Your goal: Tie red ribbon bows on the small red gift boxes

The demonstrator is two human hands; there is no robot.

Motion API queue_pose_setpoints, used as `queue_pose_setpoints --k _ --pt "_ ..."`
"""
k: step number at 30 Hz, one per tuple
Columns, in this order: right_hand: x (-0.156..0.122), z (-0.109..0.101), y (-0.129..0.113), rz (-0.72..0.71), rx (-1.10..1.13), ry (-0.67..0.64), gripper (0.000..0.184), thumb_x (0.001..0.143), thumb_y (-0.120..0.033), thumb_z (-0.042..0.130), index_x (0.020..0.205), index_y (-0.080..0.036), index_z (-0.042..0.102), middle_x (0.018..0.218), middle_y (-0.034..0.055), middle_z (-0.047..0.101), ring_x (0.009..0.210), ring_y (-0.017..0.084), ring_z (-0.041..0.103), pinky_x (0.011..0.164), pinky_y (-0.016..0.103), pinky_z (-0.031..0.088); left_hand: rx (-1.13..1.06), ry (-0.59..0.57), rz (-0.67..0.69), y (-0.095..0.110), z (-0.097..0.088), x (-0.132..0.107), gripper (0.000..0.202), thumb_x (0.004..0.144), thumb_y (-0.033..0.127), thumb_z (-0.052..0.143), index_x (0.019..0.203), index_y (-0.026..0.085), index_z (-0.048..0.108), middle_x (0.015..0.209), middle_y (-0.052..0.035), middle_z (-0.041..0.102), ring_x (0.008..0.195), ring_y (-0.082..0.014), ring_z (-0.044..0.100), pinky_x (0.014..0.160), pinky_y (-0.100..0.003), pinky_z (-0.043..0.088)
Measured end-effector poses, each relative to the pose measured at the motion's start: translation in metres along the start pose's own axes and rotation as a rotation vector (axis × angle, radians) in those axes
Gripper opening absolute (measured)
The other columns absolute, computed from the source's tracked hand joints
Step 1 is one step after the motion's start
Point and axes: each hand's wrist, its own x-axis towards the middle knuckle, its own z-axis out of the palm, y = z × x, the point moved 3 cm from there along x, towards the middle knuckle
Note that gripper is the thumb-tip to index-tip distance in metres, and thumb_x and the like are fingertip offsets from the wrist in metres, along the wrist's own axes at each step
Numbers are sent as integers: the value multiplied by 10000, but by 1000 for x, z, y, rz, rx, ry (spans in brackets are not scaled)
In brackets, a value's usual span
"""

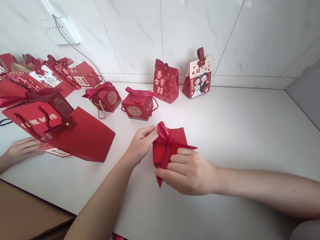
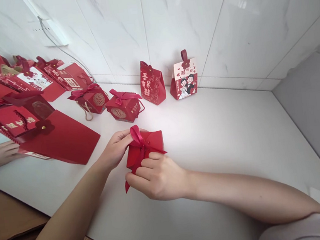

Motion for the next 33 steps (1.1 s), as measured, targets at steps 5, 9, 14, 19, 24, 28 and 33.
queue_pose_setpoints --k 5,9,14,19,24,28,33 --pt "4 -3 2 38 16 -16 138 867 -84 558 860 -165 670 547 -49 552 509 106 415 540 279 288 106 -102 138 9 -7 -2 372 905 438 500 654 164 508 808 -28 566 756 -161 520 745 -319 444" --pt "5 -6 4 44 28 -31 164 871 -67 543 892 -169 670 556 -53 565 508 103 435 558 270 321 263 -43 141 11 -6 -4 267 772 385 716 691 161 595 949 -49 600 885 -190 561 816 -322 446" --pt "4 -7 5 19 39 -38 147 879 -70 571 949 -154 670 574 -53 572 517 101 454 563 264 350 196 -50 114 11 -3 -3 351 771 368 715 571 155 521 954 -38 587 843 -168 565 770 -306 466" --pt "3 -5 8 -50 67 -12 144 904 -75 558 921 -153 678 579 -54 565 539 95 456 588 255 388 166 -80 73 8 -4 -1 449 761 382 711 539 158 391 884 -28 540 775 -145 527 720 -300 466" --pt "4 -5 7 -163 27 -6 147 916 -85 562 858 -149 680 525 -69 493 503 91 413 534 250 348 174 -107 58 8 -5 -1 428 783 366 684 544 159 396 900 -34 547 794 -150 535 737 -310 465" --pt "11 -18 8 -188 105 -42 141 945 -274 573 922 -158 650 576 -52 555 517 103 470 550 261 369 163 -138 70 10 -7 -2 400 778 375 687 549 158 441 922 -48 573 839 -174 555 767 -327 473" --pt "21 -44 48 474 62 -196 359 959 -511 464 931 -172 579 729 29 633 485 118 476 498 267 340 181 -192 34 12 -11 -3 357 753 390 706 573 156 506 965 -52 597 855 -190 591 788 -341 492"
